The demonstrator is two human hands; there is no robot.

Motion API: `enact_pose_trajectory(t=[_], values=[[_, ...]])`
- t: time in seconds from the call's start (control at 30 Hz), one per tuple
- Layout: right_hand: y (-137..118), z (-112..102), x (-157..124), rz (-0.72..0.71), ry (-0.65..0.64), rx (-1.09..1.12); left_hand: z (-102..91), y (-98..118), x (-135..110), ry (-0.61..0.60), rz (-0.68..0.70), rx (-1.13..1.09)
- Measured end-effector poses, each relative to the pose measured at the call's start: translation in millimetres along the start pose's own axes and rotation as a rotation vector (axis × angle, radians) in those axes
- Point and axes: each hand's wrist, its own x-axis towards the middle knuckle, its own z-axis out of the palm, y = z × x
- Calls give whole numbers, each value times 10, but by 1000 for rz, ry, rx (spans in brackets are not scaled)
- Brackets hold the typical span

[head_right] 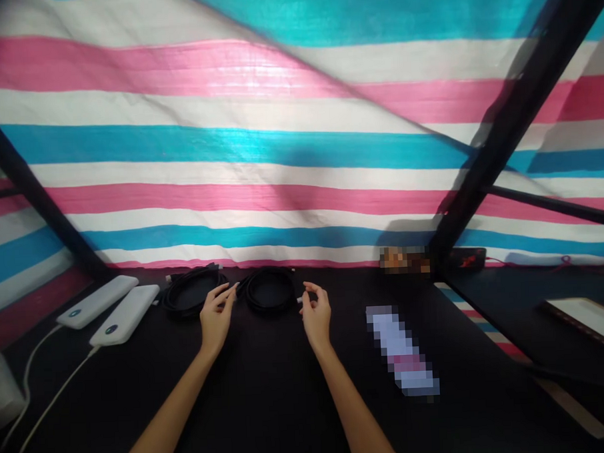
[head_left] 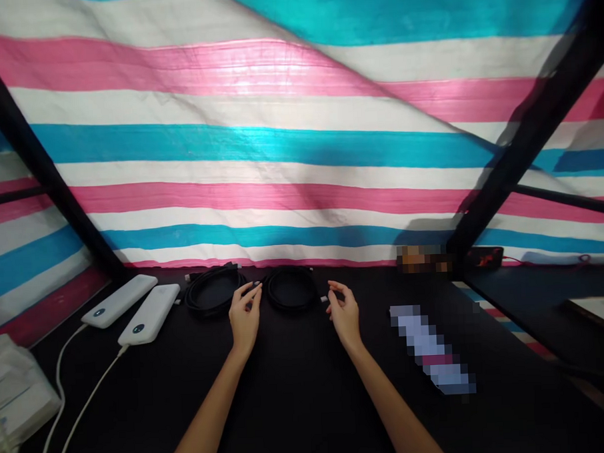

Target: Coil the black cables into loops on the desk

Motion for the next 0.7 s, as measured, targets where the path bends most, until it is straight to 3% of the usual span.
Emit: enact_pose_trajectory(t=[0.43,0.7], values=[[-47,-20,-4,-28,-124,-15,20,-157,-10,-62,39,122],[70,-9,4,-92,-169,-115,52,-115,-53,-130,61,183]])
